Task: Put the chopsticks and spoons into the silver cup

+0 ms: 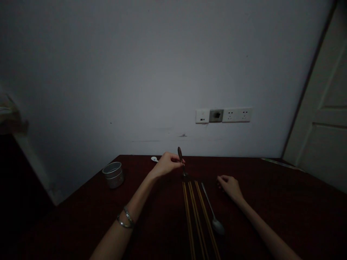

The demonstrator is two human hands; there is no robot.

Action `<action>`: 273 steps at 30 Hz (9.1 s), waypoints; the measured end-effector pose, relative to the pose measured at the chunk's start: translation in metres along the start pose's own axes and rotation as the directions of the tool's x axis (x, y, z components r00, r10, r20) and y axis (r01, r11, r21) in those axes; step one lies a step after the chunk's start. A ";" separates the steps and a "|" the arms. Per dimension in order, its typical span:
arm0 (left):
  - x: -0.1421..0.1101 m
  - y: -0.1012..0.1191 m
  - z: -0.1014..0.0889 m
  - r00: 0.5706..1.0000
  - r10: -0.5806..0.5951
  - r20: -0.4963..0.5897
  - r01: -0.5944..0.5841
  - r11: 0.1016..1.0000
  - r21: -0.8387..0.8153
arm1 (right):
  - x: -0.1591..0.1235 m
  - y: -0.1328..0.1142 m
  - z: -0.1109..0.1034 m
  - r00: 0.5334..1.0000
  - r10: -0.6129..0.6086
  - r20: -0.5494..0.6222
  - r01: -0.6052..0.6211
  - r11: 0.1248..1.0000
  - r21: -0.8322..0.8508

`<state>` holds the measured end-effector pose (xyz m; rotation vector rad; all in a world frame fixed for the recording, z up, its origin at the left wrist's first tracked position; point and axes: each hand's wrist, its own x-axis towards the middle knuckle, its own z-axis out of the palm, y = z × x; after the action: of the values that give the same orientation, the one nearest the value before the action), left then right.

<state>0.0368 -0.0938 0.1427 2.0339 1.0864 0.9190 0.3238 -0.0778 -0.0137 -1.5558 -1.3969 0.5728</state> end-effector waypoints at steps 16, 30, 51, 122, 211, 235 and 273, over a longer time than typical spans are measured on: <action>-0.012 0.001 0.029 0.963 0.042 0.265 0.025 0.969 -0.246 | -0.001 -0.098 -0.015 0.975 -0.168 0.144 0.072 0.857 0.510; -0.023 0.007 0.044 0.852 0.147 0.503 0.099 0.898 -0.429 | -0.041 -0.146 -0.017 0.804 -0.397 0.443 -0.022 0.724 0.689; -0.007 -0.017 0.050 0.983 -0.087 0.165 0.166 0.806 -0.568 | -0.023 -0.143 -0.037 0.917 -0.052 0.397 -0.208 0.784 0.584; 0.017 -0.168 -0.004 0.864 -0.364 -0.346 0.239 0.904 -0.355 | 0.017 0.009 -0.010 0.963 0.192 0.189 -0.192 0.981 -0.016; 0.002 0.004 0.052 0.878 0.092 -0.469 -0.112 0.994 -0.015 | -0.037 -0.141 0.013 0.885 -0.460 0.069 0.456 0.887 0.065; 0.000 0.012 0.060 0.946 -0.012 -0.324 -0.147 0.874 -0.463 | -0.049 -0.156 -0.001 0.801 -0.477 0.362 0.421 0.879 0.226; 0.019 -0.145 0.042 0.765 -0.532 -0.363 0.201 0.733 -0.650 | 0.016 -0.020 -0.067 0.748 0.350 0.564 -0.276 0.937 -0.214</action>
<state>0.0180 -0.0214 0.0101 1.0017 1.2469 1.4203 0.3731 -0.0866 0.0372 -1.8113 -1.6515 1.3028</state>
